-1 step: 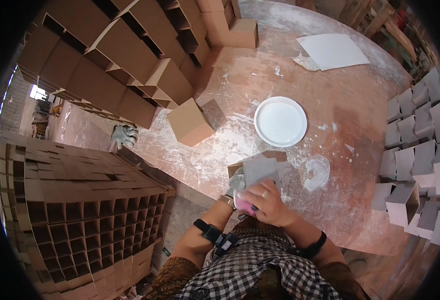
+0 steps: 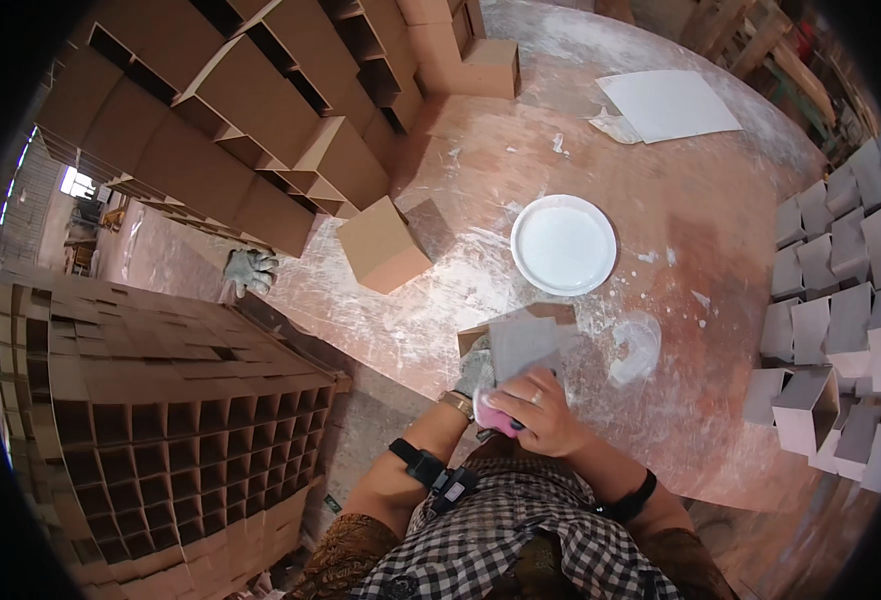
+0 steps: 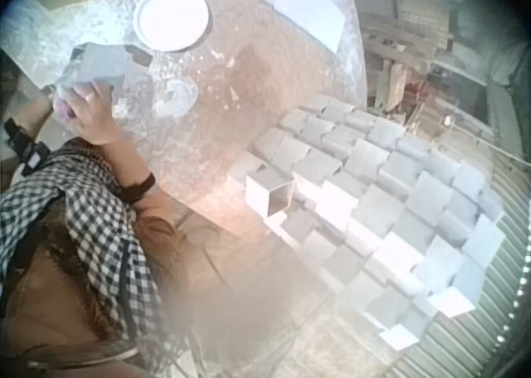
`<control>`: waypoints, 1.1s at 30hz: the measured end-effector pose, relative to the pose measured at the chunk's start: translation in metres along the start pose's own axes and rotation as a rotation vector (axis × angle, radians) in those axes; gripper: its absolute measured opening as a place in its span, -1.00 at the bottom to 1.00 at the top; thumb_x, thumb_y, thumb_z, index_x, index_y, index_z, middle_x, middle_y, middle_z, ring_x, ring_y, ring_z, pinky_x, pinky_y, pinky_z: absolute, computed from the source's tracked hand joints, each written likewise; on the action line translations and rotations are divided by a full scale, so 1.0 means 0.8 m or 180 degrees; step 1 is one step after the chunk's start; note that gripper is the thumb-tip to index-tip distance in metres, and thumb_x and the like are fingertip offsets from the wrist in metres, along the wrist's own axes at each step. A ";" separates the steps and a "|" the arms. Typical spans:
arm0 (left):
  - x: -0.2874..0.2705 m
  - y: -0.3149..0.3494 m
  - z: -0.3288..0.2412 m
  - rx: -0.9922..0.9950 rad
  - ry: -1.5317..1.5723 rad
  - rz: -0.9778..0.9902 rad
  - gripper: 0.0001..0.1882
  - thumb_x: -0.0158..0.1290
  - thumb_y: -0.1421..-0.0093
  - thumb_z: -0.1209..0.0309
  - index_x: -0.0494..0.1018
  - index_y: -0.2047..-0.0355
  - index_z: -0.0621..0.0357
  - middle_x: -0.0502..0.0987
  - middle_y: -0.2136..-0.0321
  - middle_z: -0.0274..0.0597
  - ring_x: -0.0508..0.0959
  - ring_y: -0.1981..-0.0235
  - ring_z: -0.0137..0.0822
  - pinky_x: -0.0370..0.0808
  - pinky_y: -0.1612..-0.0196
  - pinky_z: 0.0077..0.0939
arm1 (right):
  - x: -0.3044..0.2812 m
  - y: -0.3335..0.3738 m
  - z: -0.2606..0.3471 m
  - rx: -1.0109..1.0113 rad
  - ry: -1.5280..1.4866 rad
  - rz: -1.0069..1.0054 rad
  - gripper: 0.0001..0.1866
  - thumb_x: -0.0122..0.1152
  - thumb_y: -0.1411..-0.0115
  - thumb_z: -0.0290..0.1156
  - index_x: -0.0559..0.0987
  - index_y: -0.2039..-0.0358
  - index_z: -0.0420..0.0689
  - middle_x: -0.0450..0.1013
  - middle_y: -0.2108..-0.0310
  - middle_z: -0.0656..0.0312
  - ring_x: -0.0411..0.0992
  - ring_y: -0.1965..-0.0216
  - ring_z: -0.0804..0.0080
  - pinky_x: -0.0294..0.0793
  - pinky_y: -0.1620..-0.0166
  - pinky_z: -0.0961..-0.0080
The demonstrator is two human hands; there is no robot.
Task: Applying white paint or primer to the surfaces and edges of a small wooden box using a sponge or cloth.
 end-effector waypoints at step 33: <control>-0.023 0.033 0.093 -0.0573 0.1575 0.0209 -0.59 -0.05 -0.11 0.24 0.40 0.06 0.14 0.44 0.09 0.00 0.45 0.06 -0.13 0.39 0.05 -0.27 | -0.054 0.160 -0.064 0.2790 -0.3250 -0.2984 -0.61 0.07 -0.16 -0.36 0.35 0.03 -0.25 0.40 0.16 0.17 0.40 0.16 0.34 0.41 0.07 0.37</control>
Point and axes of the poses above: each hand's wrist, its own y-axis away from the middle knuckle, its own x-axis out of the palm, z = x × y, the point moved 6 cm from there along -y, towards the middle knuckle
